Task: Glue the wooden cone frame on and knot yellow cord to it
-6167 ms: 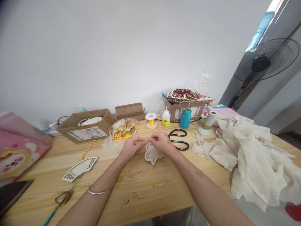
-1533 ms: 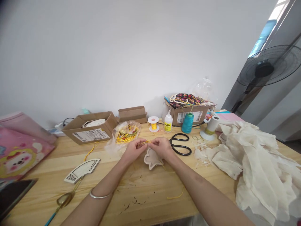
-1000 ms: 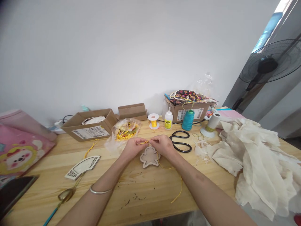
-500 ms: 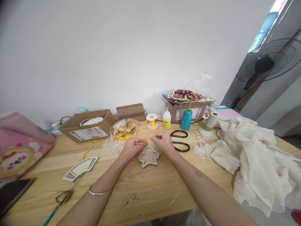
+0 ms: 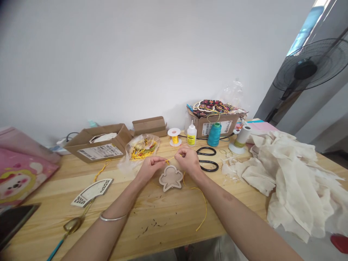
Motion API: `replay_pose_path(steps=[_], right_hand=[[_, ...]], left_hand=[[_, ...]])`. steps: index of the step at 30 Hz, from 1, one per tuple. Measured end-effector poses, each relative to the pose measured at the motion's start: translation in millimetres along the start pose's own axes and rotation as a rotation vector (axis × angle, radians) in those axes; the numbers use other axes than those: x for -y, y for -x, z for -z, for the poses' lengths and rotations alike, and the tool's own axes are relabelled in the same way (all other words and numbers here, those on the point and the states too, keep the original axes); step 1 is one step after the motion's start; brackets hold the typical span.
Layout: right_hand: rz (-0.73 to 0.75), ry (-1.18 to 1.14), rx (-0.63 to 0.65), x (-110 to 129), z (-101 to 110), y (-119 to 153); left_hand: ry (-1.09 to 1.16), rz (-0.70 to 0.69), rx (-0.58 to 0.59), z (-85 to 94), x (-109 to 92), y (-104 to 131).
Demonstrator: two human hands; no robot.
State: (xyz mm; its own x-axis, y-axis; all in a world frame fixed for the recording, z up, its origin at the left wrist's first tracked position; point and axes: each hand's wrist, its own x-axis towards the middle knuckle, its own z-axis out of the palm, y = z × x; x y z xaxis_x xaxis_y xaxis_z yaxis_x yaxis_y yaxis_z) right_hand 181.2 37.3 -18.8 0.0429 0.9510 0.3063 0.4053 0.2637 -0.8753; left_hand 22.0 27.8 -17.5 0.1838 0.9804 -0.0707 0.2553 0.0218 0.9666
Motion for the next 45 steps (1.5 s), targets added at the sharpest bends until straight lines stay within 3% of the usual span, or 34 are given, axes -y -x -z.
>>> replay_pose_path(steps=[15, 22, 34, 45], right_hand=[[0.258, -0.111, -0.062, 16.3, 4.8, 7.5], [0.221, -0.147, -0.079, 13.7, 4.7, 5.4], [0.209, -0.201, -0.135, 13.4, 3.5, 6.1], [0.086, -0.213, -0.064, 7.7, 5.0, 1.1]], left_hand=[[-0.129, -0.072, -0.01, -0.3, 3.5, -5.0], [-0.053, -0.054, -0.026, 0.9, 2.3, -3.5], [-0.101, -0.045, 0.054, 1.7, 2.7, -0.9], [0.098, -0.06, -0.015, 1.0, 2.3, -1.5]])
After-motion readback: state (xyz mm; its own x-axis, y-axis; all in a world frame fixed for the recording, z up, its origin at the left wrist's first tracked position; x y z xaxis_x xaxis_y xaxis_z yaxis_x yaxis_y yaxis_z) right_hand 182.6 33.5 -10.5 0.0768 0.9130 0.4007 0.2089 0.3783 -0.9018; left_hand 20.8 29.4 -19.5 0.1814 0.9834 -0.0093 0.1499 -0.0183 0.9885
